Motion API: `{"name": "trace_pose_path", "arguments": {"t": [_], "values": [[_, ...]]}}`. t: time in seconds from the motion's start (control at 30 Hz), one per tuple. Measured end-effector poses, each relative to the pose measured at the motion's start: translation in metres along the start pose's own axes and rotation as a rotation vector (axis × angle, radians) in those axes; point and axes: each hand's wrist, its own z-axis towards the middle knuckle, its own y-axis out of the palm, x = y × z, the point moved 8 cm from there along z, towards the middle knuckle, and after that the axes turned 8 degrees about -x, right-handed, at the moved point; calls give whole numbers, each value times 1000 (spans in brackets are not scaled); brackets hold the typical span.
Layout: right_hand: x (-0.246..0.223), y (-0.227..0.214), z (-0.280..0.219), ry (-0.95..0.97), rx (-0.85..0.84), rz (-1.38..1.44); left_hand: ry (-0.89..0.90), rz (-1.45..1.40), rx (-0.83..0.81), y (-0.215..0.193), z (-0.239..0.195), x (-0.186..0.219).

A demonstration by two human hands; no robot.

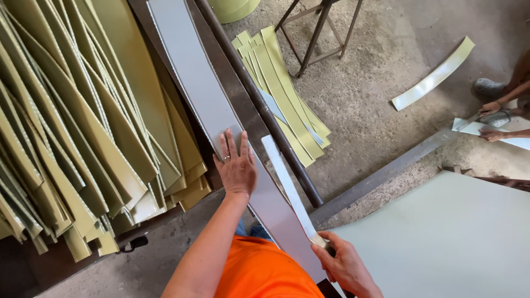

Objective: Scraping the edges of long metal strips using a handheld scraping tool.

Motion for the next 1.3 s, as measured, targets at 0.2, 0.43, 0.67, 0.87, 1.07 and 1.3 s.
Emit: {"name": "trace_pose_path", "arguments": {"t": [0.2, 0.43, 0.67, 0.87, 1.07, 1.3], "values": [[25, -1, 6, 100, -24, 64, -20, 0, -39, 3, 3, -2], [27, -7, 8, 45, -67, 180, -13, 13, -20, 9, 1, -4], [-3, -33, -11, -133, 97, 416, -4, 38, 25, 8, 0, -3], [25, 16, -5, 166, -142, 190, 2, 40, 8, 8, 1, -1], [3, -25, -1, -181, 86, 446, 1, 25, -30, 8, 1, -3], [-6, 4, 7, -419, -35, -114, 1, 20, -2, 6, 6, 4]]}}
